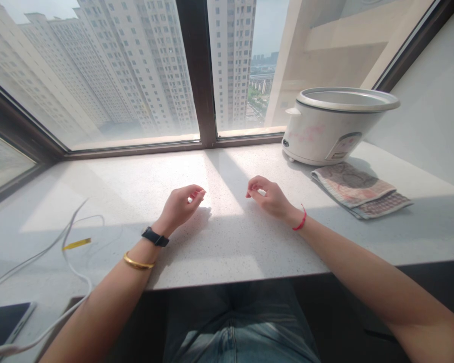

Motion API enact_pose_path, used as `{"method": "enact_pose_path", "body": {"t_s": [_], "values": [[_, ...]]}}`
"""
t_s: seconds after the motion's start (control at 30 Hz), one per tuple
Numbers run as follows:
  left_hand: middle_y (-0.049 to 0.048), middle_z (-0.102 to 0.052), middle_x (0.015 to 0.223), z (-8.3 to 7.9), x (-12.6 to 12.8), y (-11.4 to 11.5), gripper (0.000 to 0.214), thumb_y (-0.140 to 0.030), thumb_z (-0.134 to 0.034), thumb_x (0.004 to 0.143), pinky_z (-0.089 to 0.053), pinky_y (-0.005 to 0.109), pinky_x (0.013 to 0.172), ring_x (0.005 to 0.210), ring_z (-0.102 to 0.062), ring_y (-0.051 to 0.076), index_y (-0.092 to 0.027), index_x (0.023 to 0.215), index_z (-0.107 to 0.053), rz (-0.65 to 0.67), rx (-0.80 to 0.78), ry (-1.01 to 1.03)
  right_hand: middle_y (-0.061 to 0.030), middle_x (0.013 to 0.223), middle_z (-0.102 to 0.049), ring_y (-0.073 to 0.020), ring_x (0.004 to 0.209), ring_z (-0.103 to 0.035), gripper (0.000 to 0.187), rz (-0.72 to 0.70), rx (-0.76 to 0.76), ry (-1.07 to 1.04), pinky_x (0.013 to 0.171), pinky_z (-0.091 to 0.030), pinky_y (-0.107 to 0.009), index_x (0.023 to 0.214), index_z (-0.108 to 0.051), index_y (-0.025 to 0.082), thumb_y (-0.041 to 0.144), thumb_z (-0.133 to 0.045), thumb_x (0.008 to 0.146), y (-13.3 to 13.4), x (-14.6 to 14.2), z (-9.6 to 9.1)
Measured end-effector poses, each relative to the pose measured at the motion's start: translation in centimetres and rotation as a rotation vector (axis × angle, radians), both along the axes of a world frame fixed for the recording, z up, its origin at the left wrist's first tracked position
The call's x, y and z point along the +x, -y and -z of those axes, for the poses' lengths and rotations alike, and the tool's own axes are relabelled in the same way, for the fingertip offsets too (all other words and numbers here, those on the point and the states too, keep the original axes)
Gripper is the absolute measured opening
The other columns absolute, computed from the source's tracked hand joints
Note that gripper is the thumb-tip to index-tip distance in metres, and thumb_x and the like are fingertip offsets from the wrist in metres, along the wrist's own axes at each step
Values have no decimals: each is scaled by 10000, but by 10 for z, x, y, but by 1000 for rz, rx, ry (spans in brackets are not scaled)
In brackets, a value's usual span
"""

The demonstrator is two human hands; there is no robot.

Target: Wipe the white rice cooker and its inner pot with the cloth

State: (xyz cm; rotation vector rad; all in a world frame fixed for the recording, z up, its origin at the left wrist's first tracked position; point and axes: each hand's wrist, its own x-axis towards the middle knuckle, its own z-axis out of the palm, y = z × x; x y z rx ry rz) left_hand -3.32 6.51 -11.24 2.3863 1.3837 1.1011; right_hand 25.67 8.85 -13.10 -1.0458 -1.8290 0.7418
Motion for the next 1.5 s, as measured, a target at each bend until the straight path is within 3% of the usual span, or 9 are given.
{"method": "enact_pose_path", "body": {"t_s": [0.23,0.43,1.23,1.5], "values": [[41,-752,764,-1,0,1,242,-349,-565,980,-543,258,601,686,-694,161,-176,898,-713,-5,-8,-10,-15,746,-686,-175,786,-662,71,8,8,-29,674,-456,-288,822,-517,224,203,-582,843,0,-1,0],[44,-754,763,-1,0,1,248,-354,-563,978,-545,262,605,685,-699,165,-176,893,-713,-4,-11,-15,-17,743,-683,-174,779,-669,13,-4,-5,-1,630,-436,-271,874,-575,217,228,-568,870,-1,0,1],[42,-756,763,-1,2,1,247,-357,-564,975,-542,256,590,683,-706,165,-176,892,-710,-6,-10,-23,-14,717,-681,-167,760,-672,23,9,11,-6,550,-387,-242,880,-563,217,238,-568,873,-1,0,0],[43,-756,760,-2,2,1,244,-351,-564,975,-539,255,587,682,-708,165,-174,897,-712,-4,-16,-23,-18,726,-686,-170,770,-664,7,8,4,-6,582,-413,-254,868,-559,218,218,-561,862,-1,0,-1]]}}
